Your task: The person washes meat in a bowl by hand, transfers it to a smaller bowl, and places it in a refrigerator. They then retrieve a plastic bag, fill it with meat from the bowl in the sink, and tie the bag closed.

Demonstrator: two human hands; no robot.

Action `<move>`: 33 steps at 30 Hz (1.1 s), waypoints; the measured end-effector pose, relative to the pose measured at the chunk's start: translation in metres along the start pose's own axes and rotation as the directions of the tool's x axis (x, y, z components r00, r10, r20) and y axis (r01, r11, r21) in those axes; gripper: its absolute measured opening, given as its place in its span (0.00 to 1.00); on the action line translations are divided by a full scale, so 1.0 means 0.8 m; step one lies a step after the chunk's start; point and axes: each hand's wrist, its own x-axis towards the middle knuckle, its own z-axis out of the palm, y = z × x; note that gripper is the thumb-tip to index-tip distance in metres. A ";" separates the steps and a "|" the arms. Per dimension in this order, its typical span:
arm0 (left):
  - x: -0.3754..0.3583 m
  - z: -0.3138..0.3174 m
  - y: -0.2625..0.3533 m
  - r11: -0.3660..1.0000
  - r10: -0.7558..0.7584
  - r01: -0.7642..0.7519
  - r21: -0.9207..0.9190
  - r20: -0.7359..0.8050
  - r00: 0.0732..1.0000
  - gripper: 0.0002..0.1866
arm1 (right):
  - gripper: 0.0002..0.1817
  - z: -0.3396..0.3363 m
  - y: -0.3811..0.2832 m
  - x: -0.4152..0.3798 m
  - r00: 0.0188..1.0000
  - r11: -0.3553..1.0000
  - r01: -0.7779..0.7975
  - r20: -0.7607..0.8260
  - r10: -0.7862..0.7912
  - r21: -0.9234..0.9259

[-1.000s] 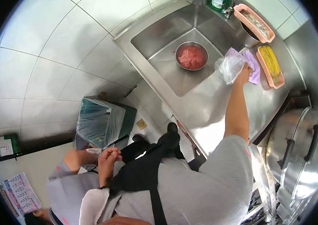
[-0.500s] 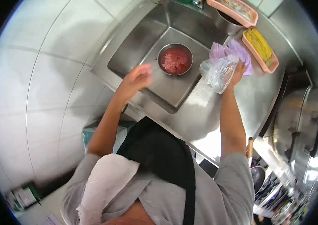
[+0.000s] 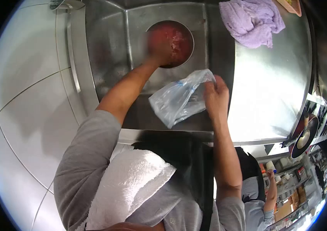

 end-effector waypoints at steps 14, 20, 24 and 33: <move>0.003 -0.064 -0.030 0.402 0.060 0.382 -0.832 0.440 0.896 0.32 | 0.26 0.026 0.153 0.112 0.977 0.773 -0.201 -0.185 0.110 -0.602; -0.050 -0.103 -0.021 0.098 0.396 0.440 -0.893 0.441 0.805 0.13 | 0.23 0.027 0.126 0.118 0.933 0.871 -0.355 -0.067 0.354 -0.339; -0.069 -0.066 -0.003 0.112 0.692 0.669 -0.735 0.541 0.478 0.11 | 0.23 0.031 0.152 0.131 0.894 0.888 -0.443 0.003 0.447 -0.125; -0.088 0.075 0.080 0.720 0.174 0.092 -0.688 0.307 0.936 0.19 | 0.20 0.028 0.152 0.121 0.951 0.964 -0.246 0.166 0.261 -0.101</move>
